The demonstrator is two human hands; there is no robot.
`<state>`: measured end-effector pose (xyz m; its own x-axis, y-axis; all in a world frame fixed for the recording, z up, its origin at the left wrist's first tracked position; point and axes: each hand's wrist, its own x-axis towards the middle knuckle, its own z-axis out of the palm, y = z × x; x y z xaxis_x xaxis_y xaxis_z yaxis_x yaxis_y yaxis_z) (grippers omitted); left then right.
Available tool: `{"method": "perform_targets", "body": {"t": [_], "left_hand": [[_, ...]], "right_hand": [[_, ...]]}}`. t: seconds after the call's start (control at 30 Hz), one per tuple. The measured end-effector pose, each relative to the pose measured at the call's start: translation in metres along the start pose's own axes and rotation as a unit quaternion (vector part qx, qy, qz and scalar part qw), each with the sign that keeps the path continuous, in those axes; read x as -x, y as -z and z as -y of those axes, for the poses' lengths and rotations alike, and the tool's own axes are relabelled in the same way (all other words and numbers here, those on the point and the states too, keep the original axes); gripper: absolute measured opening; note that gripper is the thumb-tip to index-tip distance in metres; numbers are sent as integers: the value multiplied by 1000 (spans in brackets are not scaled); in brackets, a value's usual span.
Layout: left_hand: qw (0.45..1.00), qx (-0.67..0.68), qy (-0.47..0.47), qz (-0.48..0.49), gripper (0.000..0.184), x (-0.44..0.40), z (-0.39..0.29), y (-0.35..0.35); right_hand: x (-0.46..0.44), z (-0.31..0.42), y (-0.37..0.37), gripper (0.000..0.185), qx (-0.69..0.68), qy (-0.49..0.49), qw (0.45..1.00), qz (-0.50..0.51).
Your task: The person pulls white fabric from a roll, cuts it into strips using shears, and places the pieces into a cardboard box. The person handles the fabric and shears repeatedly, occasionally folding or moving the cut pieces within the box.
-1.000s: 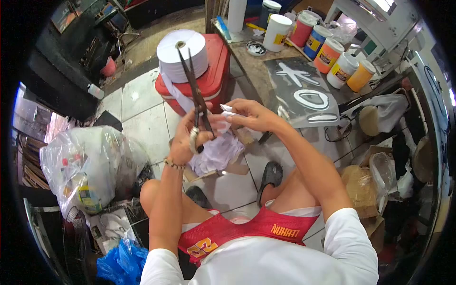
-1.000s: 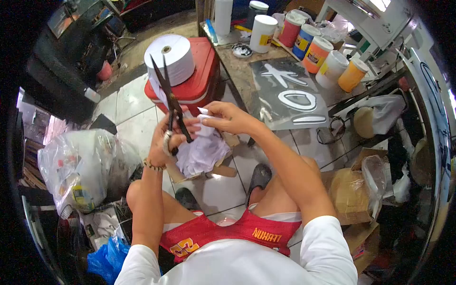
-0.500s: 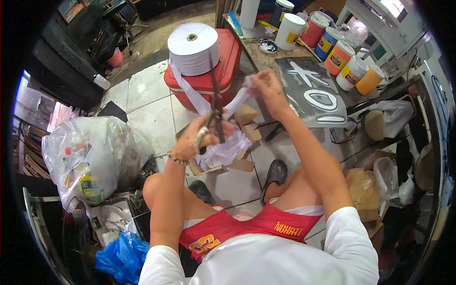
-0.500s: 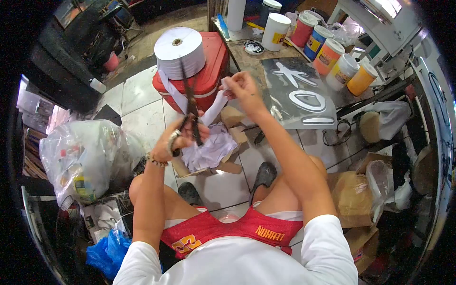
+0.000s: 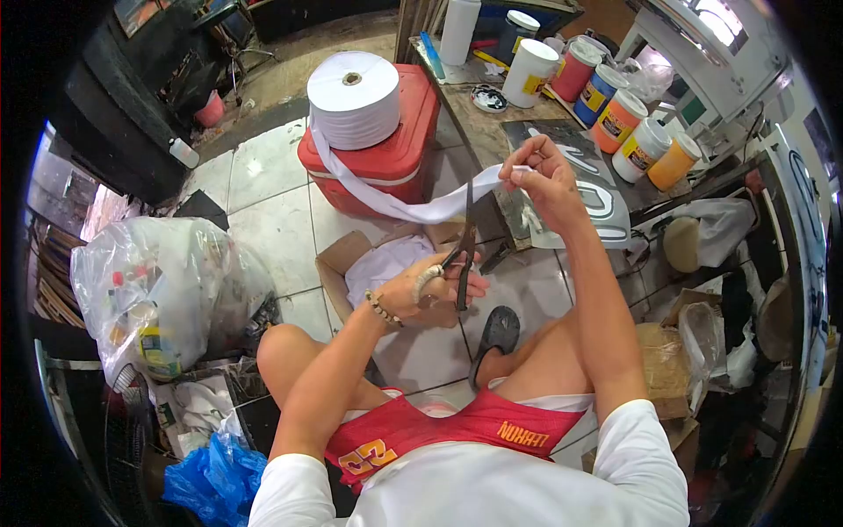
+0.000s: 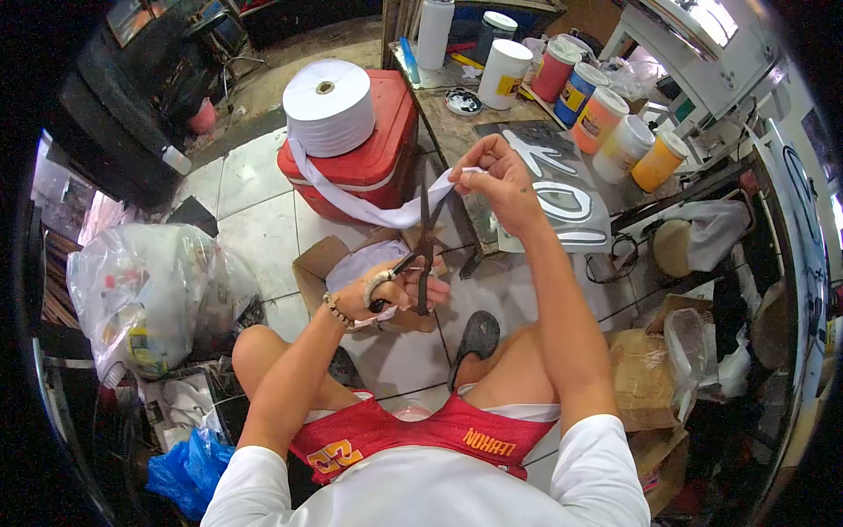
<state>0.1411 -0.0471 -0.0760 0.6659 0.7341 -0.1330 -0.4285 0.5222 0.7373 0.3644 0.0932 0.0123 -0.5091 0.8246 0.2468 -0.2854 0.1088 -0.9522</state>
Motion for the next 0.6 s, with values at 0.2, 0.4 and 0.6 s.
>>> {"method": "perform_targets", "body": {"t": [0.2, 0.4, 0.6], "left_hand": [[995, -70, -71, -24, 80, 8, -14, 15], [974, -189, -101, -66, 85, 18, -31, 6], [972, -212, -81, -58, 79, 20, -33, -2]], "right_hand": [[8, 22, -2, 33, 57, -23, 996, 69], [7, 20, 16, 53, 84, -83, 988, 99], [0, 9, 20, 50, 20, -168, 979, 114]]}}
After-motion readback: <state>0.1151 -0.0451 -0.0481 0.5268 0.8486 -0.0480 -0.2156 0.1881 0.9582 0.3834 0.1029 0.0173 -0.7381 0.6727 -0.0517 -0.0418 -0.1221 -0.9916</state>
